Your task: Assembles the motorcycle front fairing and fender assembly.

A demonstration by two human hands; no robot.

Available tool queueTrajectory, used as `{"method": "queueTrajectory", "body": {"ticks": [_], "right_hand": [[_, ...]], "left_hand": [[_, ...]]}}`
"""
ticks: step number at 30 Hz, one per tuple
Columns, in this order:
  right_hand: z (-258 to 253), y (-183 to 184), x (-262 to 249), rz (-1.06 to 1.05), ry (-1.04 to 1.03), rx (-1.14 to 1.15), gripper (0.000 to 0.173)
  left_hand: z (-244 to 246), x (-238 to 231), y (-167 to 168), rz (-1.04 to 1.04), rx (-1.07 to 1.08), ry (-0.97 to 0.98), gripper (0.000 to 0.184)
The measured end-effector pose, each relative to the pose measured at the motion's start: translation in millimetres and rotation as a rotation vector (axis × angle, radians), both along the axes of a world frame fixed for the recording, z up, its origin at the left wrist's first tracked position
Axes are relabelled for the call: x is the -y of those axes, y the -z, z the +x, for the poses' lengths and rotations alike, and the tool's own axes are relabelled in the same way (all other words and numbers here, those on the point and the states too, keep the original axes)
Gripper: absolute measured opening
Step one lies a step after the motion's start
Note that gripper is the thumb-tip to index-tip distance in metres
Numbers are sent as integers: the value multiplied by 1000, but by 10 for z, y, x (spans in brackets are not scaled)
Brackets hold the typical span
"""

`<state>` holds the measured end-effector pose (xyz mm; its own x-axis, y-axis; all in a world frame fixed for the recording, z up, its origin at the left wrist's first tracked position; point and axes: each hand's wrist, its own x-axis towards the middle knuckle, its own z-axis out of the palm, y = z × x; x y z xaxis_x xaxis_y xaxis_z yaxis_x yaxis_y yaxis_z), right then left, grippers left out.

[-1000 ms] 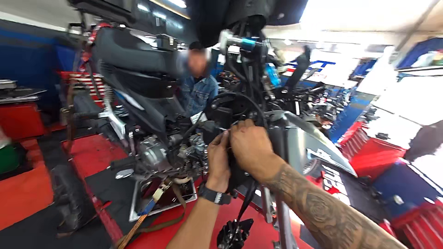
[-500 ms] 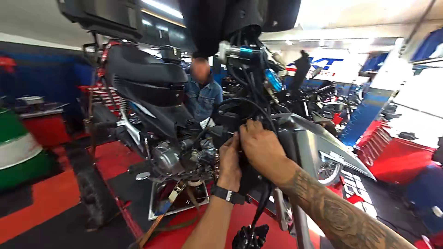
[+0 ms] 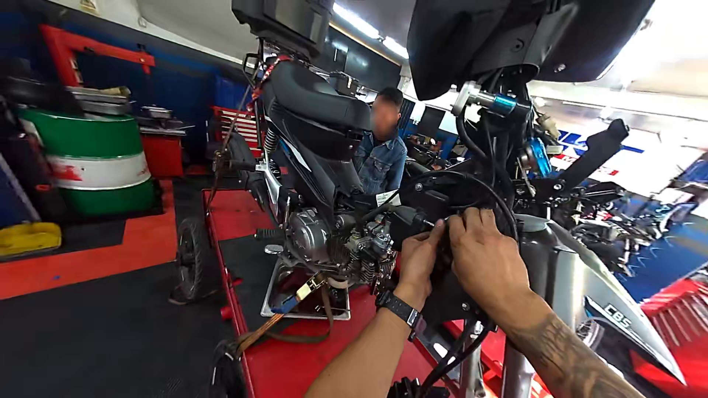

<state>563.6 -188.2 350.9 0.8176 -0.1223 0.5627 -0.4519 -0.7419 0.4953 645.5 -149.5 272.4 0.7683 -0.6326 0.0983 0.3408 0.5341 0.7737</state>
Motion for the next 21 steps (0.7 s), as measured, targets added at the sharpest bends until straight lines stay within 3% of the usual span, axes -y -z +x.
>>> {"method": "queueTrajectory", "body": {"ticks": [6,9,13,16,21], "right_hand": [[-81,-5,14,43,1,-31,51],[-138,-25,-39,43,55,-78,49],[-109,-14,-51,17,-12,-16,36],[-74,4,6,-8,-107,35,40],[-44,18,78,-18,-86,36,48]], "left_hand": [[-28,55,4,-87,11,-24,36],[42,39,54,-119,47,58,27],[113,-13,76,-126,57,148,32],[87,-65,-23,-14,12,145,46],[26,49,-19,-67,-49,35,41]]}}
